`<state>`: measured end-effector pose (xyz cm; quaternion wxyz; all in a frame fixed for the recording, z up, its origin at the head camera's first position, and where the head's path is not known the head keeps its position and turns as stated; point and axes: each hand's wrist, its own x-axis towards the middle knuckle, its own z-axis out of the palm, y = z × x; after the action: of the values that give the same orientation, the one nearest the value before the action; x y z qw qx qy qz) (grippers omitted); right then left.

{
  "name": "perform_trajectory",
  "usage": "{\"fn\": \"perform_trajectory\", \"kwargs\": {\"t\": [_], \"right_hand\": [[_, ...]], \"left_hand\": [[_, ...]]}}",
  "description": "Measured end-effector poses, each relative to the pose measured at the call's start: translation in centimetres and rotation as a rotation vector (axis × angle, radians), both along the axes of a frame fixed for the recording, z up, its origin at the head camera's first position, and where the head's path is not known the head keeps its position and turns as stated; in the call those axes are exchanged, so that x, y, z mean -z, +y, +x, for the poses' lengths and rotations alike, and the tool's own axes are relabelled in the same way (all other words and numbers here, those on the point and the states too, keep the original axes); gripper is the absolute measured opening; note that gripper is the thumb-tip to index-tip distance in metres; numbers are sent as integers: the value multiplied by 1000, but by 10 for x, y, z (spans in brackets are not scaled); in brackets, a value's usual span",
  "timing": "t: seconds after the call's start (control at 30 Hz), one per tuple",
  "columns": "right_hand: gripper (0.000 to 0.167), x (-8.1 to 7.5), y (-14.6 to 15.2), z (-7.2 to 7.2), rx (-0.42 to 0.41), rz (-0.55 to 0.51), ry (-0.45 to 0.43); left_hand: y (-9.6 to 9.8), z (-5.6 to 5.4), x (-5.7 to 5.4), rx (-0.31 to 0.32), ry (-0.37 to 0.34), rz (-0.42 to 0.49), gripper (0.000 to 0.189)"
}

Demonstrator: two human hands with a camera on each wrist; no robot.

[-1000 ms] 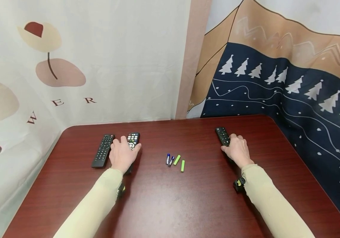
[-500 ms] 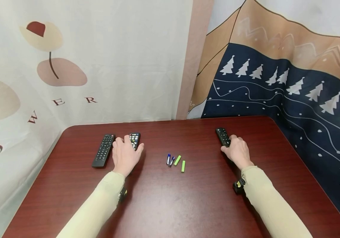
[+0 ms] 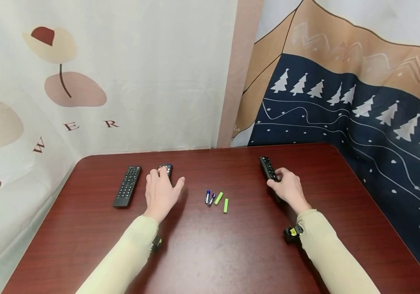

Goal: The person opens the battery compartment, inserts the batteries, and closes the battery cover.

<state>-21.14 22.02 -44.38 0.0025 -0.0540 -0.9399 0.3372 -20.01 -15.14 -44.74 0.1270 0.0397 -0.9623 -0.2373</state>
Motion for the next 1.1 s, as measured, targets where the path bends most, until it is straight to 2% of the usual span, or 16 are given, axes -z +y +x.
{"fn": "perform_trajectory", "kwargs": {"t": [0.13, 0.3, 0.57, 0.8, 1.1], "right_hand": [[45, -1, -5, 3, -5, -78, 30], [44, -1, -12, 5, -1, -234, 33], [44, 0, -19, 7, -26, -490, -10], [49, -2, -26, 10, -51, -616, -49], [48, -1, -35, 13, -74, -803, -97]], "left_hand": [[9, 1, -2, 25, 44, 32, 64], [20, 4, -2, 54, 83, 70, 63], [39, 11, -7, 111, 40, 129, 62], [54, 18, -8, 143, 47, 138, 62], [72, 26, -13, 241, 65, 148, 62]]}}
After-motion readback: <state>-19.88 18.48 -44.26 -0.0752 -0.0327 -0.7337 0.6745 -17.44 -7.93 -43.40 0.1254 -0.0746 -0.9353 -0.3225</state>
